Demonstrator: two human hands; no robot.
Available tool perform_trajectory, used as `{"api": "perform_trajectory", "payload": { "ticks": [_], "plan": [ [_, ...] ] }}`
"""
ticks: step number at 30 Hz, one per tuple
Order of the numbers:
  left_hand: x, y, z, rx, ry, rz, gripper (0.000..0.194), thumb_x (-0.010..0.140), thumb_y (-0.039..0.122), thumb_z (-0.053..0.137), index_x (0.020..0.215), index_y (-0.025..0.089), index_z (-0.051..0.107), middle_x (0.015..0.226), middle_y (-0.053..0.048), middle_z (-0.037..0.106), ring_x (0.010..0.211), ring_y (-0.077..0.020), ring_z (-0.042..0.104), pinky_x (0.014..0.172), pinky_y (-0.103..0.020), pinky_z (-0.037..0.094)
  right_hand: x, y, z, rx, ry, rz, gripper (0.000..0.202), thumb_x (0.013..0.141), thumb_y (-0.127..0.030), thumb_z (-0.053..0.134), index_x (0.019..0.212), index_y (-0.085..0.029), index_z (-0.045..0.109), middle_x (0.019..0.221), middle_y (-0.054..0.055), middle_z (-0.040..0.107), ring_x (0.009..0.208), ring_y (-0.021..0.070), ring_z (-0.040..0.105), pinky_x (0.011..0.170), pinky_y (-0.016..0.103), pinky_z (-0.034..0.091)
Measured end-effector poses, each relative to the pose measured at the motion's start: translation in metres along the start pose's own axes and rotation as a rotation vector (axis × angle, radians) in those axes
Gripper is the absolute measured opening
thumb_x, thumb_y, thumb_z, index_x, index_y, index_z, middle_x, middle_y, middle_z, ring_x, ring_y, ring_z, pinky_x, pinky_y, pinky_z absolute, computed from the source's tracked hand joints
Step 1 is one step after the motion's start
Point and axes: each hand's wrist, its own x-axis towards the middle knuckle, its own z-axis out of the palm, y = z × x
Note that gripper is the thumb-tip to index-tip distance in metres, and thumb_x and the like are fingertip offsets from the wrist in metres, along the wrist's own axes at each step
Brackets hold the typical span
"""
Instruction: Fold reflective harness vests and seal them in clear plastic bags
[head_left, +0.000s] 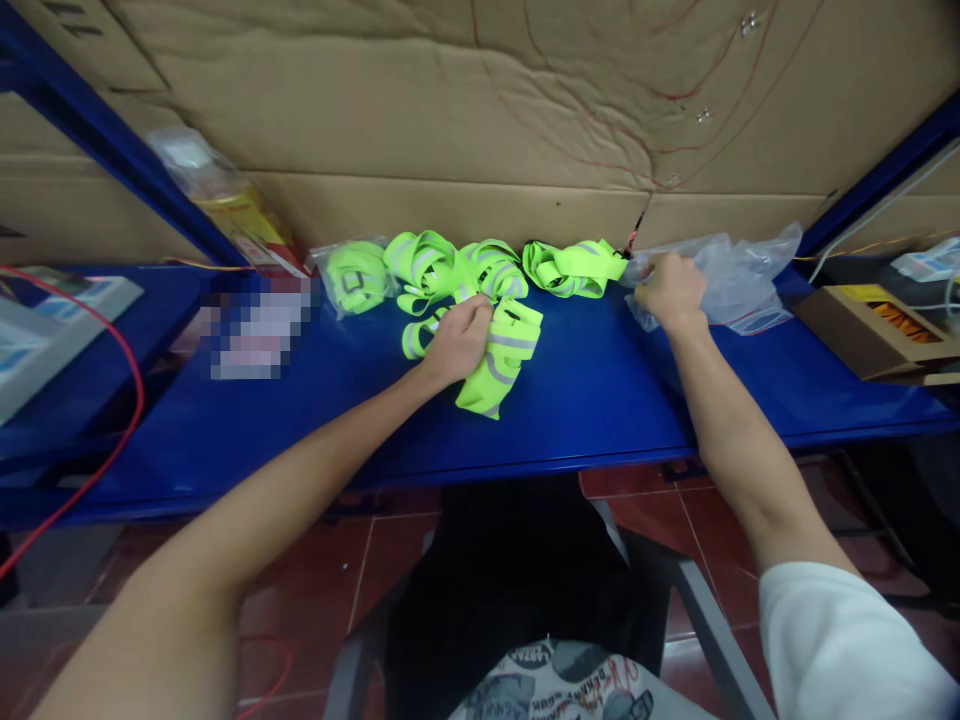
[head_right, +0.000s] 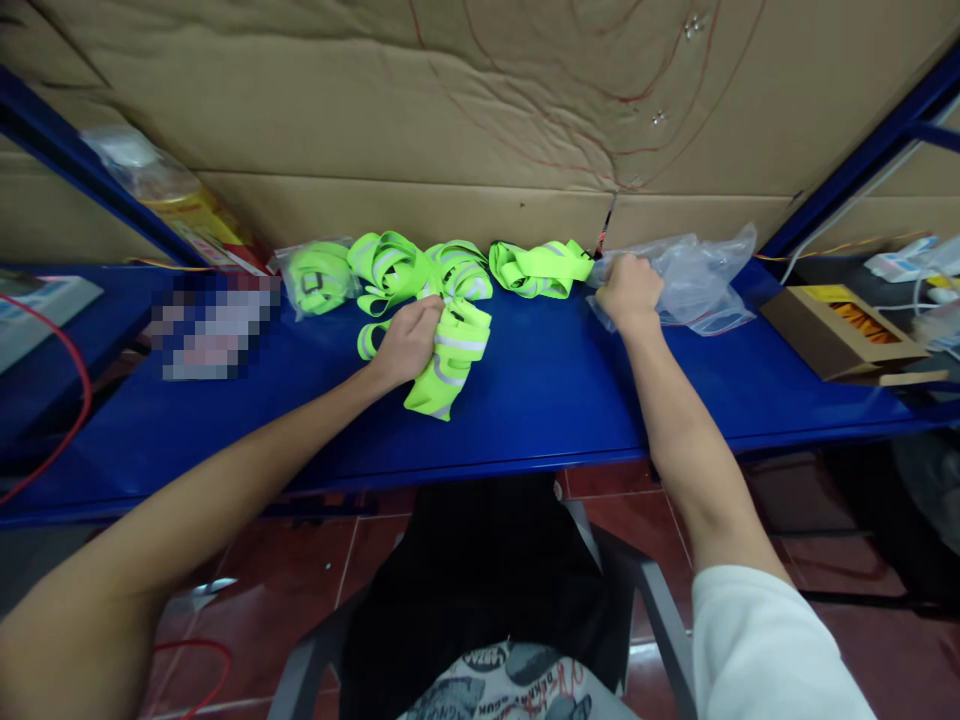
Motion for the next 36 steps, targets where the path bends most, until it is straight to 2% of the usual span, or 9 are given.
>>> {"api": "perform_trajectory", "payload": {
  "ticks": [4,7,11,15,21,24,27,31,36],
  "plan": [
    [0.0,0.001,0.0,0.016,0.001,0.009,0.034,0.108,0.018,0.043,0.075,0.024,0.04,0.074,0.0,0.048,0.074,-0.0196,0.047,0.073,-0.037,0.035,-0.003,0.005,-0.013,0.178,0.342,-0.095,0.029,0.101,-0.016,0.054,0.122,-0.014,0.075,0.136,0.026,0.074,0.128,0.0379,0.068,0.108,0.055,0.05],
    [0.0,0.002,-0.004,0.051,-0.033,0.068,0.031,0.108,0.02,0.04,0.077,0.024,0.041,0.074,0.0,0.048,0.073,-0.0198,0.049,0.072,-0.037,0.035,-0.011,-0.004,-0.014,0.378,0.565,-0.407,0.025,0.099,-0.02,0.052,0.119,-0.019,0.067,0.131,0.019,0.075,0.129,0.0346,0.066,0.116,0.057,0.047],
    [0.003,0.0,-0.015,0.073,-0.162,0.176,0.027,0.106,0.025,0.039,0.08,0.024,0.044,0.076,0.0,0.049,0.073,-0.0193,0.049,0.073,-0.036,0.038,-0.023,-0.023,-0.001,0.529,0.319,-0.812,0.013,0.086,-0.02,0.059,0.096,-0.027,0.063,0.116,0.01,0.082,0.131,0.0334,0.071,0.126,0.06,0.042],
    [0.004,-0.001,-0.023,0.138,-0.242,0.183,0.024,0.104,0.029,0.042,0.082,0.023,0.051,0.077,-0.001,0.057,0.073,-0.0187,0.053,0.073,-0.036,0.038,-0.03,-0.033,0.014,0.475,0.012,-0.991,0.003,0.078,-0.026,0.068,0.078,-0.025,0.065,0.123,0.008,0.084,0.13,0.0369,0.071,0.127,0.063,0.037],
    [0.0,0.011,-0.019,0.167,-0.255,-0.043,0.017,0.097,0.036,0.063,0.087,0.023,0.061,0.056,0.005,0.051,0.051,-0.0145,0.041,0.054,-0.032,0.027,-0.05,-0.051,0.018,0.478,0.086,-0.889,0.039,0.096,-0.056,0.068,0.078,-0.022,0.064,0.091,0.009,0.075,0.092,0.0283,0.066,0.094,0.046,0.047],
    [-0.003,0.015,-0.017,0.147,-0.257,-0.065,0.025,0.094,0.04,0.07,0.08,0.023,0.058,0.054,0.006,0.05,0.049,-0.012,0.036,0.052,-0.031,0.023,-0.063,-0.062,0.021,0.47,-0.053,-0.91,0.04,0.096,-0.051,0.069,0.121,-0.019,0.073,0.086,0.004,0.071,0.077,0.0225,0.061,0.076,0.036,0.043],
    [-0.004,0.014,-0.019,0.159,-0.273,0.005,0.03,0.094,0.038,0.069,0.072,0.022,0.054,0.055,0.005,0.047,0.051,-0.011,0.035,0.053,-0.03,0.023,-0.07,-0.068,0.026,0.372,-0.203,-1.038,0.055,0.098,-0.031,0.057,0.151,-0.019,0.065,0.106,0.008,0.078,0.085,0.0236,0.065,0.076,0.035,0.041],
    [-0.003,0.012,-0.024,0.19,-0.284,0.129,0.035,0.099,0.036,0.062,0.069,0.022,0.05,0.056,0.005,0.043,0.053,-0.0111,0.033,0.056,-0.031,0.023,-0.072,-0.069,0.025,0.285,-0.259,-1.088,0.041,0.103,-0.029,0.046,0.133,-0.019,0.072,0.119,0.013,0.077,0.097,0.0274,0.066,0.082,0.038,0.041],
    [-0.003,0.011,-0.028,0.171,-0.298,0.187,0.036,0.103,0.034,0.056,0.07,0.022,0.049,0.054,0.005,0.043,0.052,-0.0115,0.034,0.056,-0.031,0.026,-0.073,-0.066,0.012,0.41,-0.257,-1.028,0.037,0.115,-0.045,0.037,0.112,-0.021,0.065,0.096,0.008,0.071,0.082,0.0232,0.059,0.077,0.037,0.039]
  ]
}}
